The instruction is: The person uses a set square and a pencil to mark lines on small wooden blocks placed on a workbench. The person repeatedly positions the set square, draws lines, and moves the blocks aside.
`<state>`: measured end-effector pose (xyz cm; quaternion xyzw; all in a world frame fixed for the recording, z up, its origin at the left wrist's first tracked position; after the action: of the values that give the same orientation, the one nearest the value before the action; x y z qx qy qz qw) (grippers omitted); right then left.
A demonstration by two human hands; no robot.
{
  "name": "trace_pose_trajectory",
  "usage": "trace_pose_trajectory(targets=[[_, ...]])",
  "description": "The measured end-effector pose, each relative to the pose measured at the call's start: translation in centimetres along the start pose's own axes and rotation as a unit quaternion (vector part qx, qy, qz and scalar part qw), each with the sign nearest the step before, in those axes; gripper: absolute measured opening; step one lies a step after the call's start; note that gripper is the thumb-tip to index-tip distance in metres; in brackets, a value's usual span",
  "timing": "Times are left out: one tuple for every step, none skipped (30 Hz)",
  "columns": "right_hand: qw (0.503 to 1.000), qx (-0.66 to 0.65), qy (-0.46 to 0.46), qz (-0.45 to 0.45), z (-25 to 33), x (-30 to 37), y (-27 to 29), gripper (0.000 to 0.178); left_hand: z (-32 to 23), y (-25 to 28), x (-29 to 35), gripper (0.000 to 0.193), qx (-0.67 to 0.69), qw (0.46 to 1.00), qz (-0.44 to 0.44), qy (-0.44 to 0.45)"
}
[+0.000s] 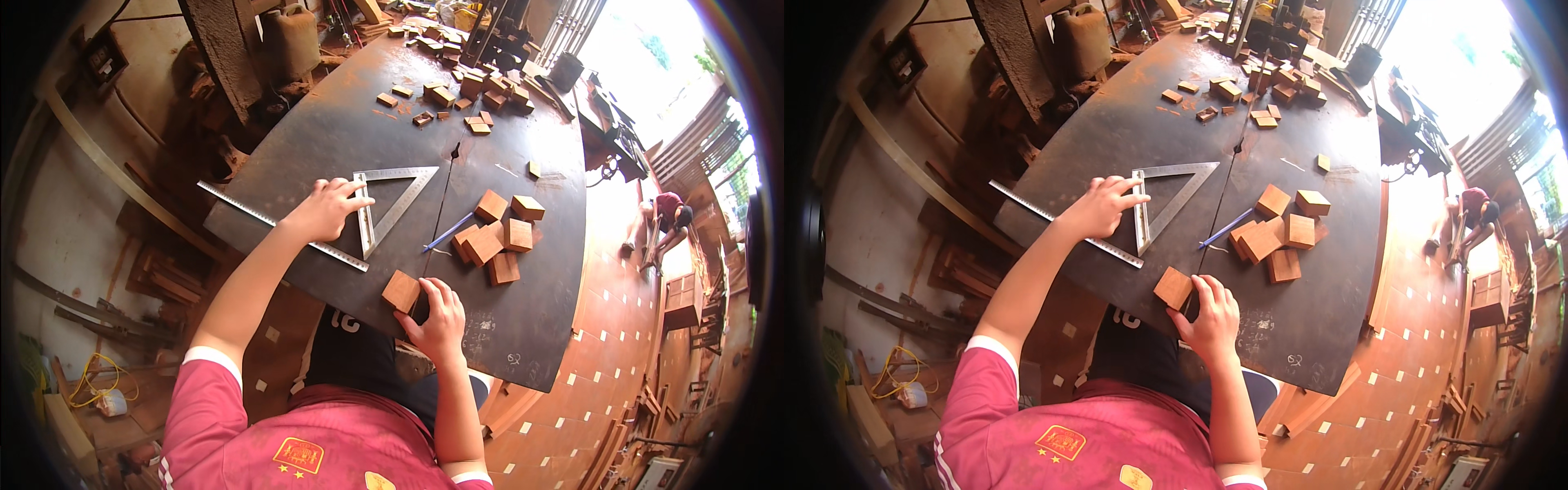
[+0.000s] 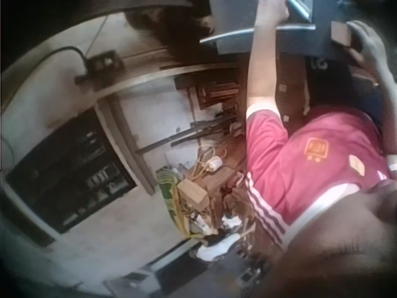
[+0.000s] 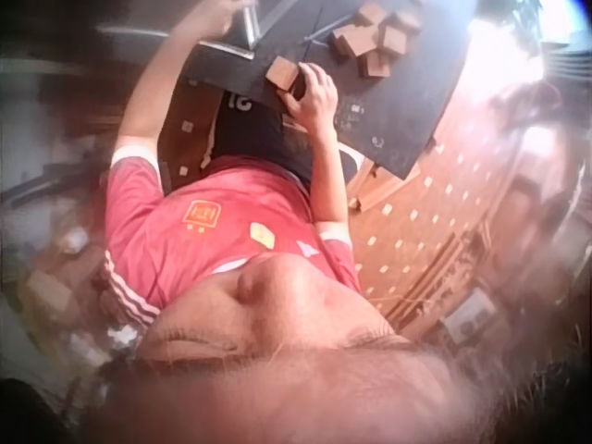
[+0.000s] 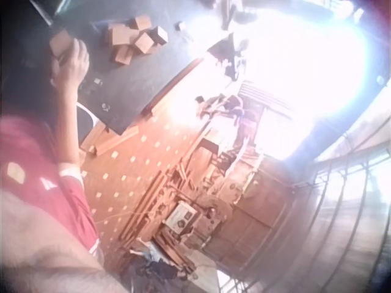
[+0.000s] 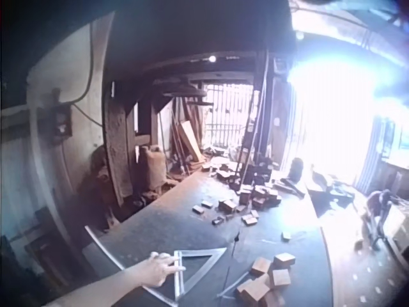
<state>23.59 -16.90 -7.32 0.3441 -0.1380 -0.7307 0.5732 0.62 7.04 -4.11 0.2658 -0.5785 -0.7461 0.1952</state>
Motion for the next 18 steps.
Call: trace_pose_trajectory(targets=[[1.0, -0.007, -0.005, -0.004, 0.0, 0.1, 0.0, 0.077, 0.0, -0.2, -0.8, 0.043, -0.018, 1.0, 0.012, -0.017], [1.0, -0.014, -0.009, -0.007, -0.1, 0.1, -0.1, 0.076, 0.1, -0.4, -1.4, 0.039, -0.036, 0.999, 0.024, -0.033], [0.999, -0.014, -0.019, -0.023, -0.2, 0.2, -0.2, 0.076, -0.1, -0.1, -2.2, 0.035, -0.055, 0.996, 0.035, -0.053], [0.999, -0.014, -0.028, -0.039, -0.3, 0.3, -0.4, 0.076, -0.1, 0.2, -2.9, 0.031, -0.063, 0.994, 0.052, -0.073], [0.998, -0.015, -0.037, -0.054, -0.5, 0.3, -0.3, 0.076, 0.1, 0.7, -3.4, 0.026, -0.072, 0.991, 0.068, -0.092], [0.997, -0.022, -0.039, -0.06, -0.5, 0.3, -0.3, 0.076, 0.1, 1.2, -3.6, 0.022, -0.083, 0.987, 0.087, -0.11], [0.997, -0.03, -0.04, -0.065, -0.6, 0.2, -0.3, 0.076, 0.0, 1.4, -3.6, 0.021, -0.07, 0.989, 0.062, -0.118], [0.996, -0.037, -0.04, -0.07, -0.6, 0.1, -0.3, 0.076, -0.2, 1.6, -3.4, 0.02, -0.057, 0.99, 0.037, -0.124], [0.996, -0.037, -0.037, -0.069, -0.7, 0.1, -0.3, 0.077, -0.4, 1.8, -3.0, 0.019, -0.045, 0.99, 0.014, -0.131], [0.996, -0.038, -0.034, -0.068, -0.8, 0.1, -0.2, 0.077, -0.5, 2.2, -2.5, 0.018, -0.034, 0.99, -0.009, -0.137], [0.997, -0.038, -0.031, -0.066, -0.8, 0.1, -0.2, 0.077, -0.7, 2.8, -1.8, 0.019, -0.013, 0.99, -0.036, -0.135], [0.996, -0.043, -0.033, -0.066, -0.8, 0.1, -0.3, 0.078, -0.9, 3.5, -1.2, 0.019, 0.035, 0.992, -0.06, -0.11], [0.996, -0.044, -0.035, -0.065, -0.9, 0.2, -0.2, 0.078, -1.1, 4.1, -0.5, 0.018, 0.086, 0.989, -0.087, -0.083], [0.996, -0.046, -0.036, -0.064, -0.9, 0.2, -0.2, 0.078, -1.2, 4.8, 0.3, 0.018, 0.136, 0.983, -0.113, -0.056], [0.997, -0.045, -0.032, -0.062, -0.9, 0.1, -0.1, 0.079, -1.2, 5.3, 1.4, 0.02, 0.099, 0.983, -0.145, -0.053], [0.997, -0.042, -0.029, -0.06, -1.0, 0.2, 0.0, 0.079, -1.8, 6.0, 2.2, 0.021, 0.087, 0.983, -0.149, -0.061], [0.997, -0.038, -0.027, -0.058, -1.1, 0.3, 0.0, 0.08, -2.6, 6.9, 3.0, 0.022, 0.075, 0.983, -0.152, -0.069], [0.997, -0.045, -0.022, -0.057, -1.1, 0.3, 0.1, 0.08, -3.4, 7.8, 3.9, 0.023, 0.062, 0.983, -0.156, -0.076]])
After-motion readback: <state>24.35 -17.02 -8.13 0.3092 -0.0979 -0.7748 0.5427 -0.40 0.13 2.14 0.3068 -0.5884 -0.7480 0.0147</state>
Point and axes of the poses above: each hand's wrist, its own x-axis away from the middle knuckle, its own y-axis out of the back of the hand, z = x × y, the point moved 1 cm from there along -x, towards the middle knuckle, and after that the axes turned 15 degrees about -x, right-handed, at the moved point
